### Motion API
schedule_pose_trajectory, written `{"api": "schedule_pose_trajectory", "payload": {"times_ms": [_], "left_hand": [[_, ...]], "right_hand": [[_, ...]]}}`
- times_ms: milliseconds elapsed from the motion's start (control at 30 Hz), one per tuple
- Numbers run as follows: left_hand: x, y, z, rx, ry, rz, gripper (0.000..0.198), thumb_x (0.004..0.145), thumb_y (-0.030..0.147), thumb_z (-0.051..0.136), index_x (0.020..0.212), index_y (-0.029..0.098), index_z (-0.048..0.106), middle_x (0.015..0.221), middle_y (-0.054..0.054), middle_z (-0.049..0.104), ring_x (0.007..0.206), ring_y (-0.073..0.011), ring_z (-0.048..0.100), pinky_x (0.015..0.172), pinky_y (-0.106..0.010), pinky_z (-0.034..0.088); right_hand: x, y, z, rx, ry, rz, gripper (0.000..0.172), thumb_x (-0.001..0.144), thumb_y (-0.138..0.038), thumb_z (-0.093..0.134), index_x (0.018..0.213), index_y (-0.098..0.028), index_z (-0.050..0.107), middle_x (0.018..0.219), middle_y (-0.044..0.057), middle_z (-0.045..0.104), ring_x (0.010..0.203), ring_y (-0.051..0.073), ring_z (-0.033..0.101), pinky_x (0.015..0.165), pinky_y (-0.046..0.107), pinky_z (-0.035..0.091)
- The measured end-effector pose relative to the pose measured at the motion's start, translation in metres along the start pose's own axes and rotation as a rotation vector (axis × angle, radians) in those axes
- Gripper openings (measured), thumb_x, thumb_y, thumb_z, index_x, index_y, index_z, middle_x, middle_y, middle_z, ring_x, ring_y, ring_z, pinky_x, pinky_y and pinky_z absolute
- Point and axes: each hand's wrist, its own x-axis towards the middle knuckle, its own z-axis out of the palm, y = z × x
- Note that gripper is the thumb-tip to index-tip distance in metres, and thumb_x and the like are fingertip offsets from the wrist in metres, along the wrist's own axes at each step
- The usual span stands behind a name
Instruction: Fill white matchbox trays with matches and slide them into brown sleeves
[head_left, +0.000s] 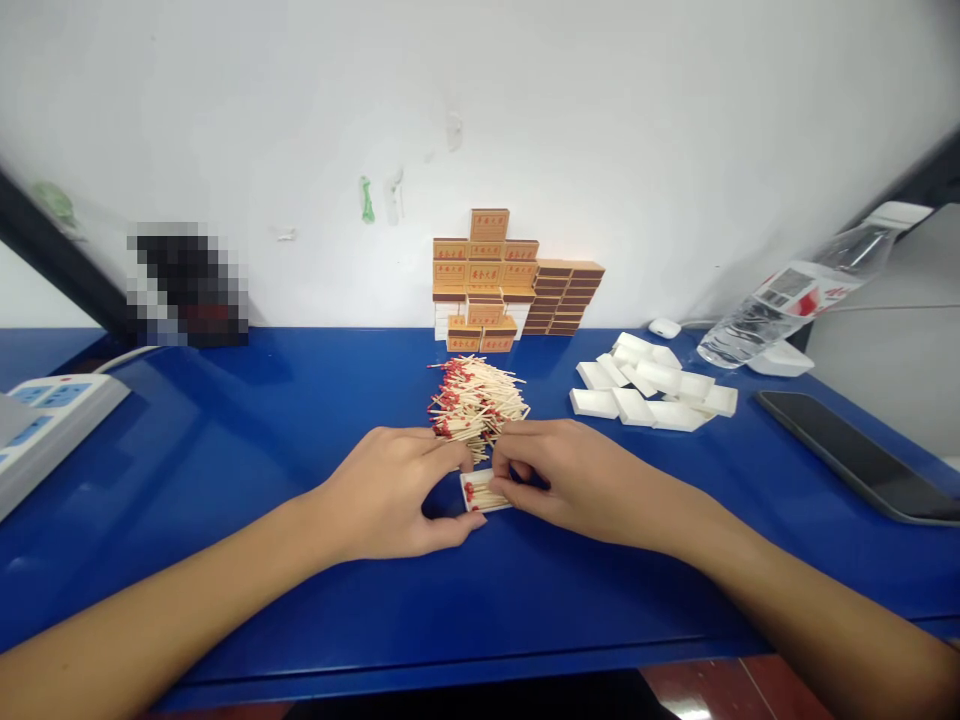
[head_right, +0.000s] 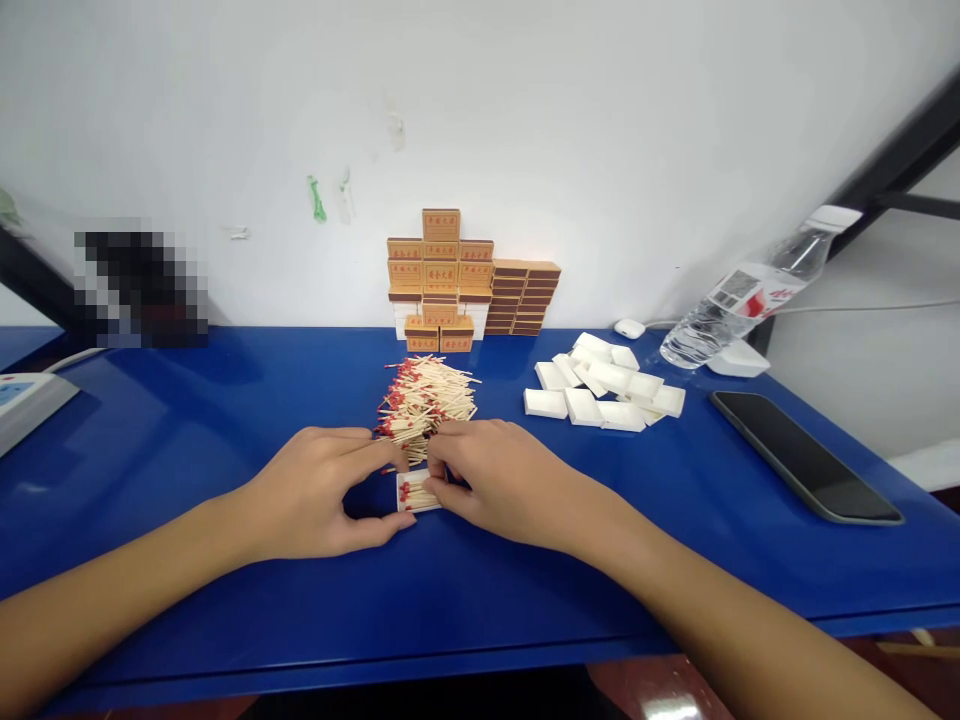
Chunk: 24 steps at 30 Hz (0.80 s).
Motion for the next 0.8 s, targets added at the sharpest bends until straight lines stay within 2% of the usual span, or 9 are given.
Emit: {"api": "schedule_pose_trajectory", "payload": {"times_ms": [167, 467, 800], "left_hand": [[-0.0022, 0.0036, 0.0012, 0.058, 0.011, -0.025, 0.032, 0.087, 0.049, 0.067, 0.096, 0.019, 0.071, 0.066, 0.0, 0.068, 0.055, -0.0201, 0.065, 0.052, -0.031, 0.038], [-0.0035, 0.0057, 0.0017, 0.07, -0.013, -0.052, 0.032, 0.085, 0.049, 0.066, 0.097, 0.02, 0.071, 0.059, 0.001, 0.065, 0.05, -0.0216, 0.062, 0.049, -0.032, 0.036], [-0.0032, 0.0073, -0.0017, 0.05, -0.067, -0.083, 0.033, 0.086, 0.047, 0.065, 0.103, 0.019, 0.071, 0.06, 0.002, 0.066, 0.051, -0.0206, 0.062, 0.051, -0.03, 0.036]], "right_hand": [[-0.0002, 0.0012, 0.0022, 0.011, -0.008, -0.021, 0.017, 0.094, -0.015, 0.066, 0.08, -0.019, 0.058, 0.08, -0.001, 0.063, 0.067, 0.012, 0.05, 0.063, 0.027, 0.032], [-0.0001, 0.0014, 0.0004, 0.088, -0.059, -0.061, 0.016, 0.093, -0.013, 0.069, 0.08, -0.019, 0.062, 0.081, -0.003, 0.061, 0.068, 0.011, 0.05, 0.064, 0.026, 0.035], [0.0016, 0.0011, 0.0042, 0.057, 0.027, -0.094, 0.013, 0.093, -0.009, 0.064, 0.084, -0.018, 0.061, 0.085, -0.001, 0.063, 0.069, 0.011, 0.053, 0.064, 0.026, 0.036]]}}
